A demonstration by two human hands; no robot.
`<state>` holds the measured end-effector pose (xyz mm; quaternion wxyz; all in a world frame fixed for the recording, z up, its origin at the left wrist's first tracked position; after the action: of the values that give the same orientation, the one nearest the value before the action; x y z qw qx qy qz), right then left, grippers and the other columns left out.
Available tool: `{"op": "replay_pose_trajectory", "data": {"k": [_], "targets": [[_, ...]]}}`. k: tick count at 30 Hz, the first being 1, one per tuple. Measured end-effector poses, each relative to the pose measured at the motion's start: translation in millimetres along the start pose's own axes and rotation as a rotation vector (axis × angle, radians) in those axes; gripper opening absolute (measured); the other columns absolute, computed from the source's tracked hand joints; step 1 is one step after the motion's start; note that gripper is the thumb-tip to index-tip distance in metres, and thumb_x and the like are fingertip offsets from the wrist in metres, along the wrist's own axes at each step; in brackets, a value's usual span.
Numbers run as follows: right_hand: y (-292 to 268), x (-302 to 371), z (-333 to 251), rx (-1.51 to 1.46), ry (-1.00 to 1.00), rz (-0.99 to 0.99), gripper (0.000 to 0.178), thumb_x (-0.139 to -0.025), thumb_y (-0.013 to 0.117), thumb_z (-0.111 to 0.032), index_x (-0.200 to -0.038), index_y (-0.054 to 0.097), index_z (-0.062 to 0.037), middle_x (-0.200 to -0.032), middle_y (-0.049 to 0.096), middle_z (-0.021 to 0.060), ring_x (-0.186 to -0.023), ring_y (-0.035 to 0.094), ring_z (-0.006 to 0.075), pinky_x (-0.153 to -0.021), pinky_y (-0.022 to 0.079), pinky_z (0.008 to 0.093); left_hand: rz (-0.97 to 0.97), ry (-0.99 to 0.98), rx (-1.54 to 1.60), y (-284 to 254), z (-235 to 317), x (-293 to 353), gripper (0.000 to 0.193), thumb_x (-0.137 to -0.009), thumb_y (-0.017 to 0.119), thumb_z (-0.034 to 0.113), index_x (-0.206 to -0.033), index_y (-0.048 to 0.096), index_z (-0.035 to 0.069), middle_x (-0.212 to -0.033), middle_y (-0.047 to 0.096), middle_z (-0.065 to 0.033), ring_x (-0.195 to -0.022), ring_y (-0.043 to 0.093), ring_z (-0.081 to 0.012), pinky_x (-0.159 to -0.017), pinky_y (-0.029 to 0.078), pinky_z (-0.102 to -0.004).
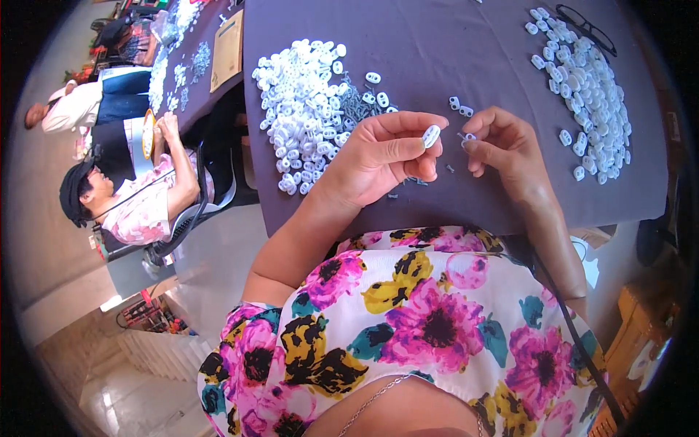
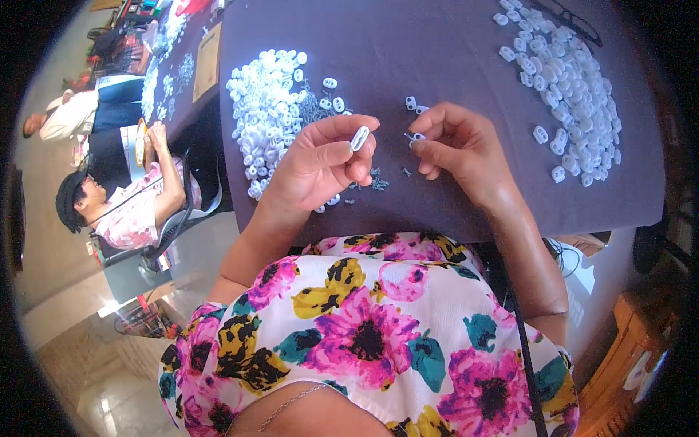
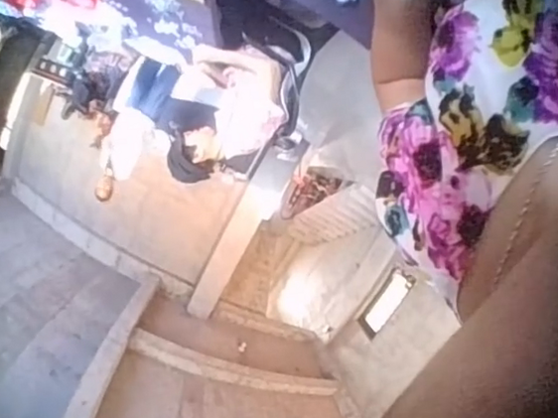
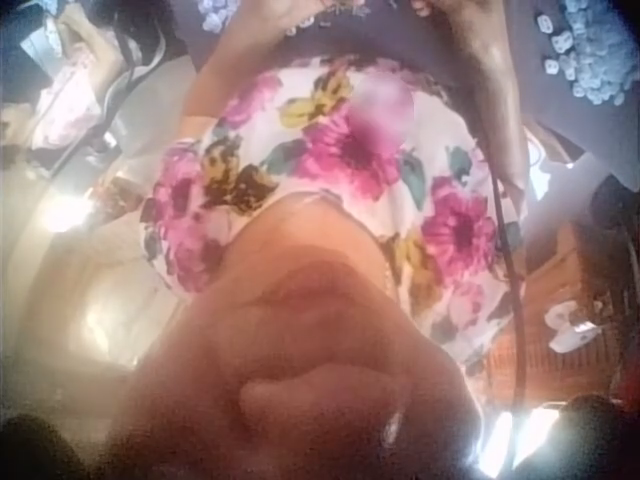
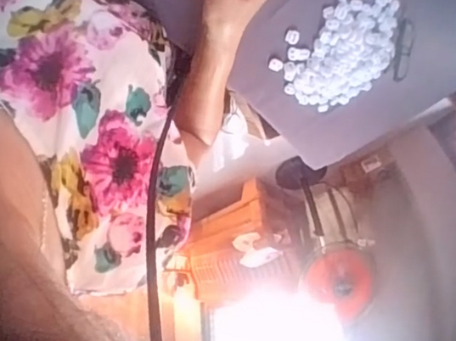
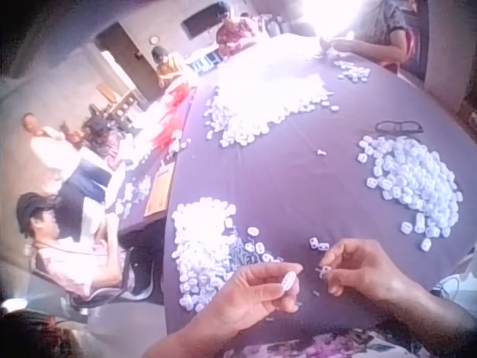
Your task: The person assembles plastic cord locks by hand, repeatedly picking up plastic casings and inner components from piles on the table and fitting them together.
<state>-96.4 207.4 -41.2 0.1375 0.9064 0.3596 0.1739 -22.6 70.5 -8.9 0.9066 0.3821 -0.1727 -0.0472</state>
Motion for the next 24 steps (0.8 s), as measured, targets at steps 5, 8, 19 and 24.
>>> {"op": "replay_pose_trajectory", "data": {"k": [5, 8, 19, 24], "targets": [[-0.2, -1.4, 1.3, -0.007, -0.005, -0.018, 0.015, -0.084, 0.064, 0.001, -0.097, 0.06, -0.002, -0.076, 0.06, 0.0019, -0.061, 0.058, 0.0076, -0.054, 0.048, 0.0203, -0.059, -0.007, 0.06, 6.8, -0.6, -2.6, 0.032, -0.09, 0.061, 0.007, -0.121, 0.059, -0.001, -0.096, 0.067, -0.0123, -0.076, 0.068, -0.018, -0.075, 0.058, -0.0325], [-1.0, -0.1, 1.5, -0.015, -0.017, -0.021, 0.016, -0.083, 0.065, 0.001, -0.098, 0.06, -0.0017, -0.076, 0.061, 0.002, -0.061, 0.058, 0.0078, -0.054, 0.048, 0.0202, -0.103, -0.012, 0.055, 13.8, -0.9, -6.0, 0.033, -0.091, 0.06, 0.008, -0.122, 0.059, -0.001, -0.097, 0.067, -0.0125, -0.076, 0.067, -0.0182, -0.074, 0.058, -0.0318], [-0.6, 2.6, 0.3, -0.092, -0.064, -0.077, 0.015, -0.083, 0.064, -0.001, -0.098, 0.06, -0.0009, -0.078, 0.064, 0.0032, -0.065, 0.061, 0.0083, -0.056, 0.049, 0.0198, -0.2, -0.033, 0.014, 54.1, -7.6, -38.5, 0.027, -0.089, 0.063, 0.006, -0.115, 0.061, -0.001, -0.094, 0.066, -0.0121, -0.075, 0.066, -0.0185, -0.072, 0.057, -0.0315], [-0.3, 4.8, -4.9, -0.058, -0.147, -0.082, 0.014, -0.082, 0.066, -0.002, -0.095, 0.059, -0.0019, -0.078, 0.064, 0.0033, -0.065, 0.061, 0.0083, -0.056, 0.048, 0.02, -0.261, -0.066, 0.004, 67.1, -19.5, -45.3, 0.03, -0.091, 0.061, 0.01, -0.118, 0.059, -0.002, -0.095, 0.065, -0.013, -0.075, 0.066, -0.0184, -0.071, 0.057, -0.0308]]}}
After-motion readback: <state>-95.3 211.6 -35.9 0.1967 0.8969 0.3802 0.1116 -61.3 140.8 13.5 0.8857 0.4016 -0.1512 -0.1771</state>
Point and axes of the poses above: each hand's wrist, its own x-axis away from the middle knuckle, its own y-axis out of the palm, z = x × y, the point moved 8 cm from there along -x, towards the middle knuckle
